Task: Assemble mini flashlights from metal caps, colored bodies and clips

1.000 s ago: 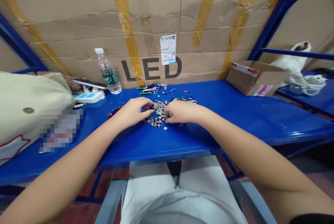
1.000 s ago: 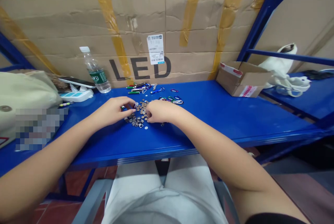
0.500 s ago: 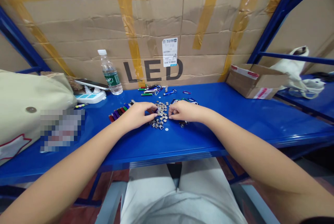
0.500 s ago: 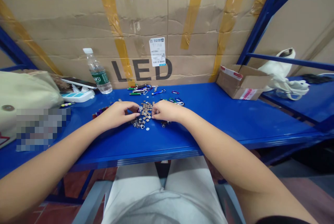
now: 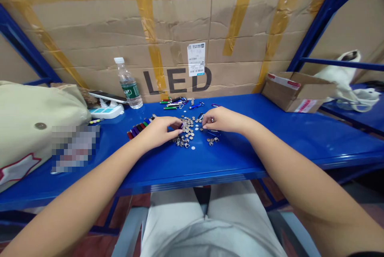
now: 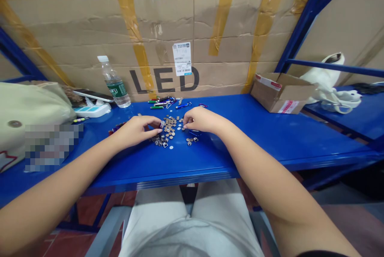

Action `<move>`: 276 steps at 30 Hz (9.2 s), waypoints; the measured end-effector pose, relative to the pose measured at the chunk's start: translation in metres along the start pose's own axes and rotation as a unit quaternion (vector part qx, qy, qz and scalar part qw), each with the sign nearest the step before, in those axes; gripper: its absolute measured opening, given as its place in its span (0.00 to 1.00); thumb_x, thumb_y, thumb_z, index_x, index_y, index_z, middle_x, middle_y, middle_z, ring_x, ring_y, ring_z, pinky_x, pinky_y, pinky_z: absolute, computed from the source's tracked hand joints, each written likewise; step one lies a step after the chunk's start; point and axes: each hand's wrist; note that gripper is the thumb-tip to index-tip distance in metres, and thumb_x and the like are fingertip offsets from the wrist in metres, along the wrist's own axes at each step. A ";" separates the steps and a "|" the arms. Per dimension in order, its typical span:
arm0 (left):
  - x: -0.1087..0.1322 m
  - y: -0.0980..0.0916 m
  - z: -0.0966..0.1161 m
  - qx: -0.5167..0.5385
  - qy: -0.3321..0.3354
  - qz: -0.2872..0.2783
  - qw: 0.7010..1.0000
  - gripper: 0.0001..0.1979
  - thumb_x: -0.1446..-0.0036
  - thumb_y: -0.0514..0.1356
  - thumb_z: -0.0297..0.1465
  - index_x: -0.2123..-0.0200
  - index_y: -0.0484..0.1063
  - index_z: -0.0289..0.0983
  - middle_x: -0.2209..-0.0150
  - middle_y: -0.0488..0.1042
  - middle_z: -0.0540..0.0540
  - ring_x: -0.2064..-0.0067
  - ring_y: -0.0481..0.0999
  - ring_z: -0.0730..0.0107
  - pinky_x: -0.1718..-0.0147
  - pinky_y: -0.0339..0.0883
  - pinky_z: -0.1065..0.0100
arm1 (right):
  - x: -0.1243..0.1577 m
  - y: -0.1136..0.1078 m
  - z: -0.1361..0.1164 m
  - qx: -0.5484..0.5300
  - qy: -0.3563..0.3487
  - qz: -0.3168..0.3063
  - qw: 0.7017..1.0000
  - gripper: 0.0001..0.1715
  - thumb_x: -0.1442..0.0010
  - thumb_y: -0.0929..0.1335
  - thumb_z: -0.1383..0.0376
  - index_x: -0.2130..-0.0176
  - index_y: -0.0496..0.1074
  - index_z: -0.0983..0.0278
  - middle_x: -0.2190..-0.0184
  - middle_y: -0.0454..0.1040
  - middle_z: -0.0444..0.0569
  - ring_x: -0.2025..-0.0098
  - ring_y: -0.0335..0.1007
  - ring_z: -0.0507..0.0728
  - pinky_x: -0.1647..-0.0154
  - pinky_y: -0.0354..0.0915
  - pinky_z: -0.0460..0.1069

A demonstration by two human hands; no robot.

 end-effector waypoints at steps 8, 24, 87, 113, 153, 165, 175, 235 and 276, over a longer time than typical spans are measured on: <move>0.000 0.001 -0.002 -0.006 0.015 -0.010 1.000 0.12 0.44 0.58 0.36 0.59 0.73 0.38 0.61 0.78 0.48 0.59 0.77 0.67 0.58 0.69 0.68 | -0.007 0.014 -0.006 -0.003 0.022 -0.023 0.999 0.08 0.47 0.67 0.67 0.66 0.76 0.66 0.70 0.76 0.47 0.73 0.65 0.50 0.72 0.57 0.45; 0.001 -0.001 0.007 -0.016 0.069 0.018 0.997 0.12 0.42 0.56 0.36 0.59 0.74 0.38 0.62 0.79 0.48 0.60 0.76 0.68 0.57 0.67 0.69 | -0.007 0.022 -0.031 -0.132 -0.161 0.183 0.961 0.08 0.44 0.68 0.64 0.65 0.74 0.66 0.76 0.68 0.44 0.71 0.62 0.50 0.68 0.58 0.45; -0.001 -0.004 -0.014 -0.089 0.109 0.062 0.988 0.12 0.41 0.56 0.34 0.58 0.73 0.37 0.61 0.78 0.46 0.59 0.76 0.66 0.57 0.68 0.68 | -0.005 0.024 -0.027 0.011 -0.068 0.022 0.997 0.08 0.49 0.67 0.68 0.65 0.74 0.65 0.72 0.73 0.46 0.72 0.63 0.51 0.72 0.54 0.45; -0.001 -0.001 -0.012 -0.075 0.127 0.024 0.989 0.13 0.41 0.56 0.36 0.56 0.74 0.38 0.60 0.79 0.47 0.59 0.76 0.67 0.57 0.68 0.68 | -0.016 0.027 -0.027 -0.296 -0.048 0.089 0.950 0.12 0.48 0.69 0.59 0.68 0.72 0.65 0.74 0.72 0.44 0.72 0.66 0.50 0.69 0.62 0.46; -0.001 -0.003 -0.011 -0.094 0.121 0.012 0.988 0.13 0.41 0.55 0.36 0.57 0.74 0.39 0.59 0.78 0.46 0.58 0.76 0.66 0.57 0.67 0.67 | -0.012 0.030 -0.031 -0.292 -0.050 0.105 0.949 0.10 0.47 0.69 0.60 0.66 0.75 0.65 0.71 0.76 0.45 0.71 0.69 0.50 0.67 0.65 0.47; -0.002 0.000 -0.011 -0.091 0.108 0.014 0.990 0.12 0.42 0.56 0.35 0.57 0.74 0.38 0.60 0.79 0.47 0.58 0.77 0.66 0.57 0.67 0.68 | -0.014 0.032 -0.033 -0.294 -0.016 0.105 0.950 0.07 0.46 0.68 0.64 0.66 0.72 0.66 0.73 0.74 0.45 0.72 0.69 0.50 0.68 0.65 0.47; -0.002 0.000 -0.017 -0.097 0.077 0.019 0.992 0.13 0.43 0.58 0.35 0.57 0.74 0.37 0.60 0.79 0.46 0.58 0.77 0.66 0.55 0.68 0.67 | 0.005 0.002 -0.010 -0.017 -0.046 -0.070 0.996 0.09 0.49 0.71 0.64 0.65 0.77 0.64 0.67 0.77 0.46 0.68 0.71 0.52 0.68 0.62 0.46; -0.001 -0.002 -0.014 -0.078 0.071 0.023 0.994 0.14 0.43 0.56 0.37 0.58 0.74 0.36 0.61 0.79 0.45 0.59 0.77 0.63 0.57 0.68 0.65 | -0.004 0.024 -0.033 -0.072 -0.197 0.008 0.978 0.05 0.44 0.68 0.70 0.65 0.74 0.66 0.66 0.75 0.48 0.64 0.69 0.53 0.59 0.63 0.48; -0.003 0.007 -0.009 -0.059 0.128 0.007 0.990 0.14 0.38 0.52 0.34 0.56 0.75 0.38 0.60 0.73 0.43 0.57 0.73 0.64 0.53 0.67 0.63 | -0.008 0.035 -0.036 0.222 -0.097 0.102 0.965 0.21 0.38 0.60 0.68 0.45 0.60 0.61 0.69 0.73 0.51 0.69 0.69 0.57 0.70 0.55 0.47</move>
Point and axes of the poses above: each hand's wrist, its own x-axis away from the middle knuckle, its own y-axis out of the palm, z = x × y
